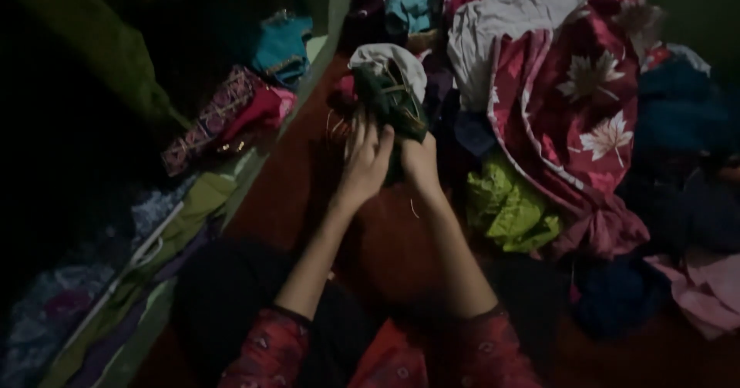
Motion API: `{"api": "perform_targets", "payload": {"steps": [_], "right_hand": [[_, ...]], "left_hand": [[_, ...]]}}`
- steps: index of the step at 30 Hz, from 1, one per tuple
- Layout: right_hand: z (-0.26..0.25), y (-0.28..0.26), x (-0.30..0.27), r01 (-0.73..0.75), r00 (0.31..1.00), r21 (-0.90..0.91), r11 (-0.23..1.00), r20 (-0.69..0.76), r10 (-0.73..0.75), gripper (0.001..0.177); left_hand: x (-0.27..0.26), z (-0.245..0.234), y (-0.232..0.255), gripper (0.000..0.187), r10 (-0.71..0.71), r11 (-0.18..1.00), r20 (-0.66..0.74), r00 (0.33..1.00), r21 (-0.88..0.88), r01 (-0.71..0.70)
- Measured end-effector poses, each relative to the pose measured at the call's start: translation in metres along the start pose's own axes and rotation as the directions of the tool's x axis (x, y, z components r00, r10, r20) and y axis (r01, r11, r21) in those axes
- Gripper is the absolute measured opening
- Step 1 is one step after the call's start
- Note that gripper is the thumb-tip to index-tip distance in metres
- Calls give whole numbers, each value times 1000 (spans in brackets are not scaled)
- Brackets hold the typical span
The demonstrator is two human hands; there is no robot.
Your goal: Fold various pieces of traditional clothing and organize them on a bed.
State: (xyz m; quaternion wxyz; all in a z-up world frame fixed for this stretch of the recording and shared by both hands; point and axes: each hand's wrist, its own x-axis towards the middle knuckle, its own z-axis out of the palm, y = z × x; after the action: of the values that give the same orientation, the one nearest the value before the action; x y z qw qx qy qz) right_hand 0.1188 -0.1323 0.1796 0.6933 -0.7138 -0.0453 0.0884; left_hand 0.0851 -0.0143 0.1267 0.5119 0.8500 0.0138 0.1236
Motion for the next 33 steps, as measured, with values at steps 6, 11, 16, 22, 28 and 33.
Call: {"api": "perform_targets", "payload": {"steps": [6, 11, 16, 22, 28, 33], "right_hand": [[91, -58, 93, 618, 776, -123, 776, -64, -628, 48], [213, -33, 194, 701, 603, -697, 149, 468, -646, 57], [263, 66, 245, 686, 666, -727, -14, 636, -389, 49], [234, 40, 217, 645, 702, -758, -100, 639, -316, 56], [173, 32, 166, 808, 574, -551, 208, 658, -487, 56], [122, 36, 125, 760, 605, -640, 115, 631, -485, 45]], "left_hand": [[193, -5, -178, 74, 380, 848, -199, 903, -317, -426], [252, -86, -221, 71, 111, -153, -235, 966, -964, -216], [233, -87, -211, 72, -127, -80, -221, 967, -970, -232], [169, -88, -191, 74, -513, 20, -230, 827, -966, -257], [126, -50, -117, 69, -416, -32, -288, 862, -943, -331], [91, -12, -73, 61, -397, 272, -436, 808, -896, -350]]}}
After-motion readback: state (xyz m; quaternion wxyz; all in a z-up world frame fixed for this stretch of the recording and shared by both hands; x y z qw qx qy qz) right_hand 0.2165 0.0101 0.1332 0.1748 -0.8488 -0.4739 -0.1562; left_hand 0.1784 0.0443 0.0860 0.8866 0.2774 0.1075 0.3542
